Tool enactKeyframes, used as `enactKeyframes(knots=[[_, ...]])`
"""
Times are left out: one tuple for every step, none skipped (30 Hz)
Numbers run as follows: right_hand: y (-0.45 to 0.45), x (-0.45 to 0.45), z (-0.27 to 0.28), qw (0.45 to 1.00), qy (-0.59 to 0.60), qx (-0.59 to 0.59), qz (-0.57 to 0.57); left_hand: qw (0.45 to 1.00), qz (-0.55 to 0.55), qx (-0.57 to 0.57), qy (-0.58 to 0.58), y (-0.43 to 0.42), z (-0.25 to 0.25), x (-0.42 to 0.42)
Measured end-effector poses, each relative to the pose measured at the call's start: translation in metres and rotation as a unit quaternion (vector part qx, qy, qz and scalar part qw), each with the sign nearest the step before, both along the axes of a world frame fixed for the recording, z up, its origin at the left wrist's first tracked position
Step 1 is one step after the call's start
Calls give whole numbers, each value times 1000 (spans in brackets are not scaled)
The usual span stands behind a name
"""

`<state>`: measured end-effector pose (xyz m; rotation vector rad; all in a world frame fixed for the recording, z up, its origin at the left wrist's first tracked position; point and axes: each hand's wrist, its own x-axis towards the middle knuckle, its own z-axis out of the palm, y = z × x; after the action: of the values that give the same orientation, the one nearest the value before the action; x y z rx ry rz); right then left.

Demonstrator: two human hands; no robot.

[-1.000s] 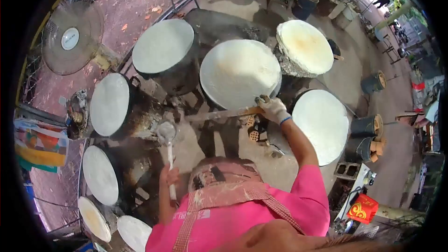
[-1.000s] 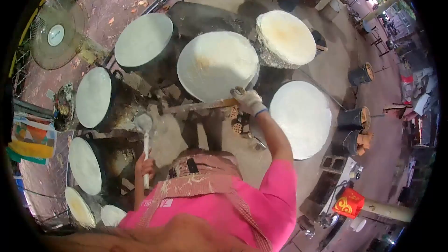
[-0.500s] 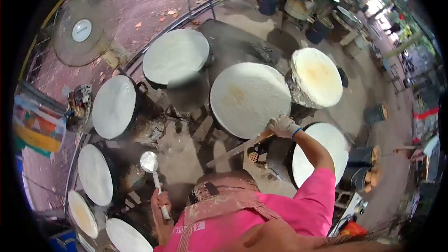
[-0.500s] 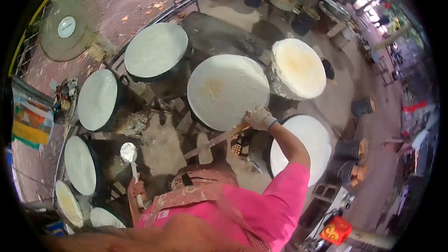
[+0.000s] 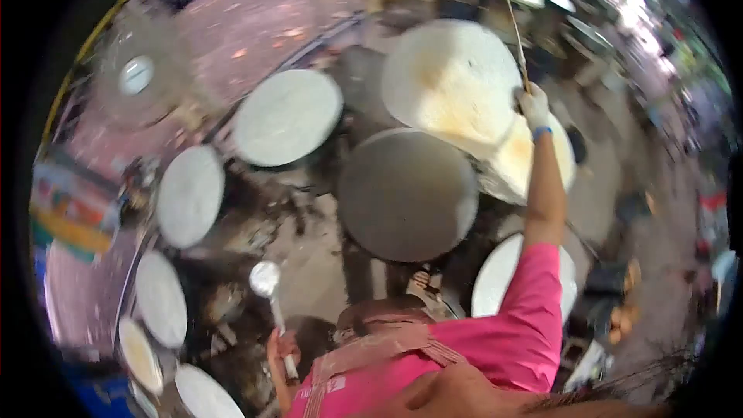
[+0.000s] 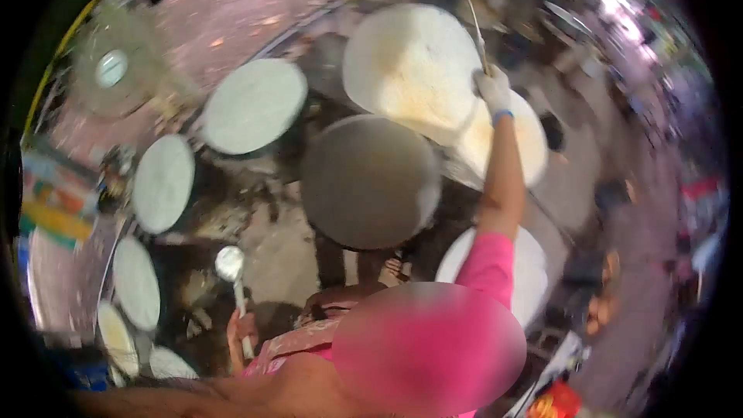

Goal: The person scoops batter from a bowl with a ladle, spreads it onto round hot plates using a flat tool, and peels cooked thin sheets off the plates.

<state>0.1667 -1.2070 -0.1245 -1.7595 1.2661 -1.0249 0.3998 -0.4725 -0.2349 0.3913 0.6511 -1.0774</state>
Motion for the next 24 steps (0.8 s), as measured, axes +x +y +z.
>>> enactKeyframes(knots=[[-6, -26, 2, 998, -31, 11, -50, 1000, 1, -17, 0, -4, 0, -1], [-11, -53, -1, 993, -66, 19, -94, 997, -3, 62, -39, -9, 0, 1], [-15, -85, -16, 982, -114, 32, -144, 996, -27, 68, -42, -21, 15, -1], [-17, -110, -30, 968, -166, 43, -185, 995, -44, 73, -49, -31, 26, -3], [-9, -126, -36, 948, -148, 77, -271, 997, -37, 63, 0, -35, 20, 3], [-10, -150, -59, 924, -177, 132, -311, 997, -24, 53, 48, -33, 11, 8], [3, -167, -72, 907, -194, 149, -342, 995, -8, 43, 95, -31, 3, 12], [10, -190, -111, 904, -261, 98, -323, 995, -23, 16, 101, -33, -1, 14], [26, -195, -130, 889, -270, 86, -360, 994, -37, -11, 106, -35, -4, 15], [37, -200, -147, 869, -271, 157, -382, 992, -51, -37, 112, -38, -5, 17], [42, -199, -162, 832, -274, 173, -450, 990, -36, -31, 133, -40, -7, 17], [30, -212, -208, 805, -289, 200, -478, 989, -55, -37, 131, -46, -8, 17], [42, -206, -219, 806, -274, 180, -492, 988, -74, -40, 129, -49, -7, 18], [28, -216, -263, 789, -325, 170, -493, 987, -93, -41, 128, -50, -4, 19], [31, -216, -265, 792, -328, 179, -482, 984, -104, -9, 144, -70, 26, 8], [36, -214, -263, 797, -331, 189, -469, 985, -96, 1, 141, -76, 35, 1], [39, -219, -260, 810, -292, 188, -473, 987, -86, 10, 137, -79, 41, -5], [42, -222, -247, 823, -254, 185, -473, 988, -74, 16, 134, -81, 43, -8], [39, -223, -240, 837, -217, 179, -470, 989, -90, 8, 116, -77, 39, -8], [33, -231, -236, 839, -189, 197, -471, 990, -103, -2, 97, -69, 30, -7], [19, -243, -250, 834, -242, 181, -462, 991, -111, -11, 78, -61, 22, -7], [0, -278, -285, 915, 73, 116, -379, 992, -88, -22, 83, -56, 18, -9], [8, -268, -259, 857, -243, 187, -415, 994, -60, -32, 89, -48, 15, -13], [5, -263, -249, 839, -288, 186, -422, 994, -28, -43, 95, -47, 23, -22]])
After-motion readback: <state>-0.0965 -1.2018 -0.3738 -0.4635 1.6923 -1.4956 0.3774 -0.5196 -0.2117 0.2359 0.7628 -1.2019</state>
